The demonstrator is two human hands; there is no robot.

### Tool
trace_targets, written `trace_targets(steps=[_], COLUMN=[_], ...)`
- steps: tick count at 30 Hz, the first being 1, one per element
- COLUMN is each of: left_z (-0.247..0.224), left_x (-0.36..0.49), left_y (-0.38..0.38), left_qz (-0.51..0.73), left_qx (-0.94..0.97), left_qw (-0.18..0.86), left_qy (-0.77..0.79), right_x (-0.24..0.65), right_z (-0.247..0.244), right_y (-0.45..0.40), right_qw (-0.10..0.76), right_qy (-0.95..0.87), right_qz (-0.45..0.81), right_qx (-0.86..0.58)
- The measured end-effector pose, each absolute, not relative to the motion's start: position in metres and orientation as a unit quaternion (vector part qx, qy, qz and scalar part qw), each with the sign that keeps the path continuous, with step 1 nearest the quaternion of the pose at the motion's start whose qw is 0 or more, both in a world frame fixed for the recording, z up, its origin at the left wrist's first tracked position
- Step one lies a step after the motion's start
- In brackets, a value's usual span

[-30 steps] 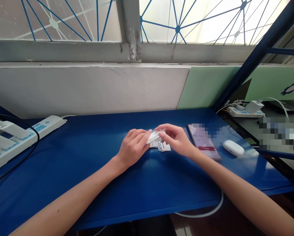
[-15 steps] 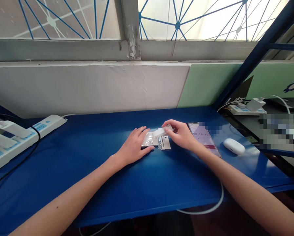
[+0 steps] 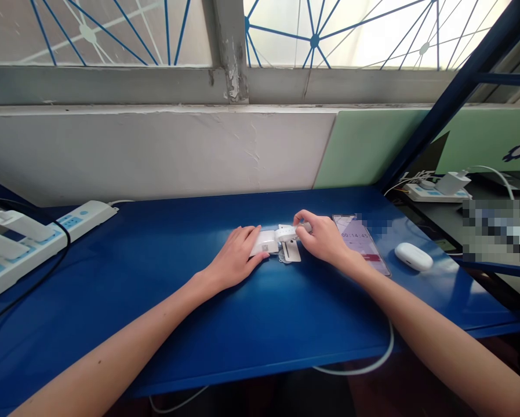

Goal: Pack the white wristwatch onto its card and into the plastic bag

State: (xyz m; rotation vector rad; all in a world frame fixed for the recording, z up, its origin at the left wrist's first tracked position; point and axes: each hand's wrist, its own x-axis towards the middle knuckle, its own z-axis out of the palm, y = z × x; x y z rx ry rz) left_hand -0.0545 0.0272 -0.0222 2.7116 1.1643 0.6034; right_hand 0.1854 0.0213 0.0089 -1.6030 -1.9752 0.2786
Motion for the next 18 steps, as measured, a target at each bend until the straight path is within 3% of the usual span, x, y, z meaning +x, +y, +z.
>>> trace_targets(steps=[10,18], left_z=[-0.0195,-0.0200], left_x=[-0.0540,-0.0552], left_y=[0.0260,0.0258], left_qz=[0.227,0.220], left_qx=[0.895,0.898], left_qw=[0.089,0.074], left_qy=[0.374,0.374], right_x=[0.1887,0.1827], right_z=[0.0079,0.0012], right_y=[0.0229,0.0217], right_qw=[0.245,0.288], right_qy=[-0.721,-0.749], right_qz=[0.113,0.259], right_qx=[-0.639,-0.537])
